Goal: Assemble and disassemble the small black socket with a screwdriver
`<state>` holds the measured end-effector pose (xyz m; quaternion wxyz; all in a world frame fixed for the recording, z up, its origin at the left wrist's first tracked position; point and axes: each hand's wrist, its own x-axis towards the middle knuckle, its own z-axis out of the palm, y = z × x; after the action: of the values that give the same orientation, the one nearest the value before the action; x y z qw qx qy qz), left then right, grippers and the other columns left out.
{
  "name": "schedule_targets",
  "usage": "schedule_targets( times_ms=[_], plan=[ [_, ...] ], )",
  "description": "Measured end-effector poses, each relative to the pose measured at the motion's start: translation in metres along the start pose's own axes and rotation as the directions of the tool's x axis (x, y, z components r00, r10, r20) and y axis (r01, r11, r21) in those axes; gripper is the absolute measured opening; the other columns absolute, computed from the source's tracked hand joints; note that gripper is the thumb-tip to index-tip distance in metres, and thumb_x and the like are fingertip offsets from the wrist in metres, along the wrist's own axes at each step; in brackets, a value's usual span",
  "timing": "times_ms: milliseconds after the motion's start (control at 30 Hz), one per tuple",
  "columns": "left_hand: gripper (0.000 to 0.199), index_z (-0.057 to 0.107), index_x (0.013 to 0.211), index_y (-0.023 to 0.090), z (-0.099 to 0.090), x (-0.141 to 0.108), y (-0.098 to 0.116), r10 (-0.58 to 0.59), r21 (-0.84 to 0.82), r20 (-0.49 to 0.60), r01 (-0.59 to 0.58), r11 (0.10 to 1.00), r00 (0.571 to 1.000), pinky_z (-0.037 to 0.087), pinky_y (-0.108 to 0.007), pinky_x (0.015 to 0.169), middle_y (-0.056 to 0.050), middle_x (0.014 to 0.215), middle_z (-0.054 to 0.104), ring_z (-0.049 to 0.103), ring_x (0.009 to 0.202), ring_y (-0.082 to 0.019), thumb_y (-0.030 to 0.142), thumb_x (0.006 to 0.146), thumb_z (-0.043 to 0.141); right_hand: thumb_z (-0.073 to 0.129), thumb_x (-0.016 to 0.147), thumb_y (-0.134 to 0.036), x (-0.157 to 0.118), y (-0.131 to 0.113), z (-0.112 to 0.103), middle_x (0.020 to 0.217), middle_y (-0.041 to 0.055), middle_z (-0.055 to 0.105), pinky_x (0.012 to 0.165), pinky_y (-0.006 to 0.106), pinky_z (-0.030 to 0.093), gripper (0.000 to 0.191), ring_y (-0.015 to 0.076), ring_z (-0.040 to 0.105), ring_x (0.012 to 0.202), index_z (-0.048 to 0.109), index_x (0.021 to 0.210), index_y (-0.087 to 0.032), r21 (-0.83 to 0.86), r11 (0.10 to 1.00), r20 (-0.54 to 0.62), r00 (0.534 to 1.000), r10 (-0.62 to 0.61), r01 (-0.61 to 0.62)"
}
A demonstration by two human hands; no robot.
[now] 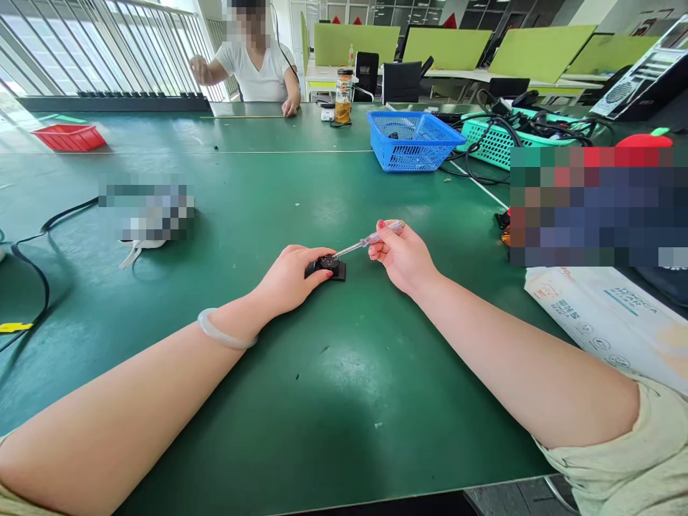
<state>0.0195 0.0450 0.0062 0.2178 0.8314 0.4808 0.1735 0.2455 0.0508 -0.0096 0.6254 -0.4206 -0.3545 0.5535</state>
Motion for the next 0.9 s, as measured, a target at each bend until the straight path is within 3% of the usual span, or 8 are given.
schedule_targets(
  times_ms=[100, 367, 600, 900],
  plan=[
    [0.043, 0.064, 0.133, 0.029, 0.0000, 0.0002, 0.0003, 0.000, -0.003, 0.000, 0.000, 1.000, 1.000, 0.046, -0.045, 0.109, -0.002, 0.125, 0.071, 0.050, 0.127, -0.029, 0.041, 0.093, 0.054, 0.094, 0.060, -0.046, -0.0001, 0.0004, 0.0000, 0.066, -0.0061, 0.064, 0.055, 0.023, 0.048, 0.050, 0.0087, 0.058, 0.054, 0.056, 0.084, -0.023, 0.011, 1.000, 0.007, 1.000, -0.017, 0.017],
    [0.044, 0.063, 0.134, 0.028, -0.0003, 0.0003, 0.0008, -0.003, 0.011, 0.002, 0.003, 1.000, 1.000, 0.046, -0.045, 0.110, -0.003, 0.126, 0.070, 0.050, 0.126, -0.029, 0.040, 0.093, 0.053, 0.079, 0.075, -0.024, -0.0056, -0.0052, 0.0003, 0.095, -0.0028, 0.074, 0.062, 0.027, 0.054, 0.031, 0.0090, 0.062, 0.061, 0.061, 0.100, -0.027, 0.061, 0.998, 0.072, 0.997, -0.008, 0.003],
    [0.044, 0.064, 0.133, 0.028, -0.0010, -0.0003, 0.0017, 0.008, 0.006, 0.004, -0.008, 1.000, 1.000, 0.046, -0.045, 0.110, -0.003, 0.126, 0.070, 0.051, 0.126, -0.029, 0.041, 0.093, 0.053, 0.079, 0.078, -0.026, -0.0039, -0.0028, 0.0024, 0.081, -0.0015, 0.074, 0.064, 0.026, 0.054, 0.024, 0.0098, 0.062, 0.062, 0.060, 0.093, -0.024, 0.042, 0.999, 0.039, 0.999, 0.013, -0.015],
    [0.044, 0.064, 0.134, 0.028, -0.0010, -0.0002, 0.0002, 0.009, 0.011, 0.006, -0.009, 1.000, 1.000, 0.045, -0.046, 0.111, -0.003, 0.128, 0.070, 0.050, 0.128, -0.030, 0.042, 0.094, 0.051, 0.086, 0.072, -0.046, -0.0035, 0.0002, 0.0014, 0.065, -0.0050, 0.066, 0.050, 0.023, 0.044, 0.040, 0.0079, 0.053, 0.048, 0.055, 0.079, -0.023, 0.027, 0.991, -0.030, 0.991, -0.128, 0.129]
  ],
)
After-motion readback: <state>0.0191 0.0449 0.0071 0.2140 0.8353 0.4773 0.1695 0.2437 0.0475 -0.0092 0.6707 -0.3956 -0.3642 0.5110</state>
